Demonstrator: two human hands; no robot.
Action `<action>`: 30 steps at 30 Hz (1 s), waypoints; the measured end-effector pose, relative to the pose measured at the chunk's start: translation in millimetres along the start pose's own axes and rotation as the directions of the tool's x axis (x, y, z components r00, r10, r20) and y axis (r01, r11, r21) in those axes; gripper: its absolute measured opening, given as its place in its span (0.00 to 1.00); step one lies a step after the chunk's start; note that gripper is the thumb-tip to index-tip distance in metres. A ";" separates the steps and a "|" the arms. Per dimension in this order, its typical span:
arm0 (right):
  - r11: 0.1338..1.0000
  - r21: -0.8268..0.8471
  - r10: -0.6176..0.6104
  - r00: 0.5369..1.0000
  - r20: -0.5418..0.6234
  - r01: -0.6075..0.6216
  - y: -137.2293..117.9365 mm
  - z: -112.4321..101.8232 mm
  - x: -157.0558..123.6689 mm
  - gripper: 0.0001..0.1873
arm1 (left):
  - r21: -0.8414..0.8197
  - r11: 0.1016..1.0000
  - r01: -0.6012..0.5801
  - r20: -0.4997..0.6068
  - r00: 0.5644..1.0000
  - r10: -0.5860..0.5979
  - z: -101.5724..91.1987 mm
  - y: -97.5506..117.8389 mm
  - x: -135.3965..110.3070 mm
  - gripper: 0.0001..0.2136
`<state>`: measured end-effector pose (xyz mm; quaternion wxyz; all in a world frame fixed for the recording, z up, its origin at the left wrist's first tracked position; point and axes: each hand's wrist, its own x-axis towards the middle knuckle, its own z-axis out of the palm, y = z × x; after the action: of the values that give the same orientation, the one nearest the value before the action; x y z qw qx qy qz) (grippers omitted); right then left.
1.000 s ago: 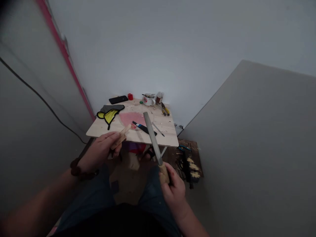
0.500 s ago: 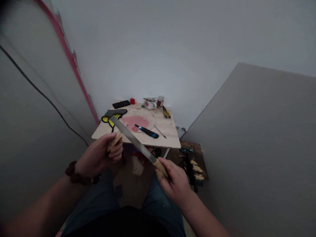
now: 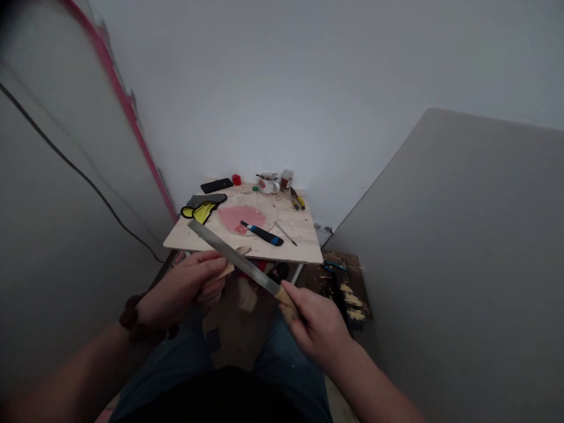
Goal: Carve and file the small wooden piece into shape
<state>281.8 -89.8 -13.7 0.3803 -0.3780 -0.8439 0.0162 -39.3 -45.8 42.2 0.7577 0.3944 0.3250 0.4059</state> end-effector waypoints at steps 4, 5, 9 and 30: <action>0.998 0.010 0.056 0.998 0.024 -0.057 -4.9 5.6 5.1 0.28 | -0.082 0.992 -0.098 -0.092 0.992 0.091 5.3 9.1 -5.3 0.20; 0.998 0.009 0.063 0.998 0.023 -0.064 -4.2 6.2 2.5 0.27 | -0.094 0.988 -0.121 -0.119 0.987 0.110 4.9 12.3 -7.7 0.21; 0.999 0.011 0.052 0.999 0.015 -0.052 -6.0 7.7 -1.4 0.28 | -0.047 0.998 -0.043 -0.088 0.995 0.038 8.1 9.2 -12.8 0.18; 0.905 0.341 0.223 0.966 0.129 -0.254 -8.0 12.3 -27.9 0.12 | -0.136 0.990 -0.037 0.058 0.997 0.046 -36.6 25.8 -15.1 0.11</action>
<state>280.6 -110.5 -37.4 0.4003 -0.4025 -0.7902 0.2309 -85.3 -37.4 49.5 0.7836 0.3612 0.2653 0.4303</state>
